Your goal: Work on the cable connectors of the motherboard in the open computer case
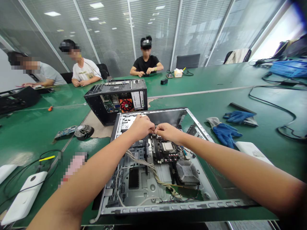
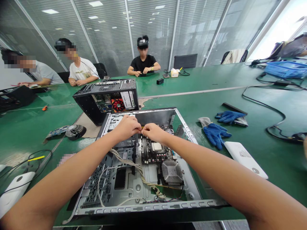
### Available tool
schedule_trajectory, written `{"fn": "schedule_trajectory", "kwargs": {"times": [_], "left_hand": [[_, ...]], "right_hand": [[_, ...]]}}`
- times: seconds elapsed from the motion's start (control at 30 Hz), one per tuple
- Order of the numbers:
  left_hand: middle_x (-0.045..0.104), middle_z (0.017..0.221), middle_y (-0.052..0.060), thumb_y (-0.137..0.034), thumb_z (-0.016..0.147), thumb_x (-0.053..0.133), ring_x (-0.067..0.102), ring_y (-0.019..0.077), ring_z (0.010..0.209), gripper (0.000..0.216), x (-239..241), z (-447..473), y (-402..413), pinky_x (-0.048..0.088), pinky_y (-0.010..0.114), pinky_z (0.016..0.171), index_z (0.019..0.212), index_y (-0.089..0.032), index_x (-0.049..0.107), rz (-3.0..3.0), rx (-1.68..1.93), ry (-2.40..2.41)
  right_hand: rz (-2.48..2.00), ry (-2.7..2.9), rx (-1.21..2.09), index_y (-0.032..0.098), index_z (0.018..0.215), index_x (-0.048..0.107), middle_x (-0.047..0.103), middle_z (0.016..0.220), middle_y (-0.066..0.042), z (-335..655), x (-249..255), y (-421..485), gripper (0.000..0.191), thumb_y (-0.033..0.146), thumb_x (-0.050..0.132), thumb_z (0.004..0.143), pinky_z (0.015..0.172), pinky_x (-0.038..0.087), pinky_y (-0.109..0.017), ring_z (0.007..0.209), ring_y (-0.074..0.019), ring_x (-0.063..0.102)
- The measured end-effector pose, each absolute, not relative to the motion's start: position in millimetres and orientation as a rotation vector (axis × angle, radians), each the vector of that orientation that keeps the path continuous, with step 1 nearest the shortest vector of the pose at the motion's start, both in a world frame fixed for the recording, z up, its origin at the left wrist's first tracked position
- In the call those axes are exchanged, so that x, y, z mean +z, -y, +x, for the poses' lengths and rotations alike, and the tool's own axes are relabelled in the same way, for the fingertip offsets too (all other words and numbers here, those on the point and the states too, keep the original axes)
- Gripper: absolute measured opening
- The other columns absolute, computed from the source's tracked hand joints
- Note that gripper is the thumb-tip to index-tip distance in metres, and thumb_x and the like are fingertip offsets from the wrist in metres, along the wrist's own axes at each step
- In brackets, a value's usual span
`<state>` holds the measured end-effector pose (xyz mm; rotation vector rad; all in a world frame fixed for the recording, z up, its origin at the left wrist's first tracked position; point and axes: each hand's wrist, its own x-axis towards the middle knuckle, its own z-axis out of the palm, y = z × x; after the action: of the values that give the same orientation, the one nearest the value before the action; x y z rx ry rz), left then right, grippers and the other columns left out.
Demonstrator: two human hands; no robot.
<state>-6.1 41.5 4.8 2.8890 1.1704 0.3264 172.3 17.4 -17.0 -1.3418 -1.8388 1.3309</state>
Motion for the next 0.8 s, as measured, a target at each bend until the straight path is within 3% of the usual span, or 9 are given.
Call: {"fn": "schedule_trajectory", "kwargs": {"times": [0.13,0.4,0.53,0.67,0.8], "left_hand": [[0.067,0.075,-0.001,-0.025,0.082,0.062,0.055,0.0178,0.09,0.011,4.8,-6.5,-41.4,0.025,0.036,0.08,0.076,-0.026,0.072,2.89,0.32,-1.176],[0.067,0.074,0.0,-0.027,0.082,0.063,0.055,0.0183,0.09,0.011,6.5,-5.7,-40.8,0.025,0.036,0.079,0.074,-0.024,0.07,2.912,0.267,-1.18],[0.068,0.076,0.0,-0.026,0.083,0.062,0.055,0.0186,0.09,0.012,5.6,-6.4,-40.7,0.025,0.036,0.079,0.075,-0.025,0.071,2.916,0.293,-1.165],[0.068,0.075,-0.001,-0.024,0.082,0.062,0.055,0.0187,0.089,0.012,4.3,-7.0,-40.9,0.025,0.037,0.08,0.075,-0.026,0.072,2.906,0.318,-1.142],[0.069,0.076,-0.001,-0.022,0.081,0.063,0.055,0.0186,0.09,0.011,3.9,-7.0,-41.3,0.025,0.036,0.08,0.076,-0.026,0.071,2.905,0.328,-1.132]], "right_hand": [[-1.334,1.851,1.314,0.018,0.068,0.052,0.038,0.054,0.006,172.4,-16.7,-17.6,0.012,0.028,0.054,0.074,0.047,0.022,-0.024,0.048,-0.0081,0.03],[-1.38,2.161,0.811,0.019,0.064,0.05,0.056,0.065,0.001,169.5,-15.4,-22.1,0.011,0.019,0.056,0.073,0.057,0.03,-0.026,0.061,-0.0128,0.045],[-1.376,2.032,1.026,0.018,0.066,0.052,0.05,0.062,0.002,169.4,-16.6,-19.8,0.012,0.024,0.056,0.075,0.055,0.029,-0.025,0.058,-0.0113,0.041],[-1.333,1.812,1.457,0.018,0.068,0.052,0.038,0.054,0.006,169.9,-16.7,-17.0,0.013,0.029,0.055,0.075,0.044,0.019,-0.025,0.045,-0.0075,0.026],[-1.306,1.749,1.622,0.016,0.072,0.059,0.049,0.061,0.003,170.4,-17.5,-17.6,0.017,0.03,0.053,0.076,0.042,0.017,-0.025,0.043,-0.0063,0.027]]}}
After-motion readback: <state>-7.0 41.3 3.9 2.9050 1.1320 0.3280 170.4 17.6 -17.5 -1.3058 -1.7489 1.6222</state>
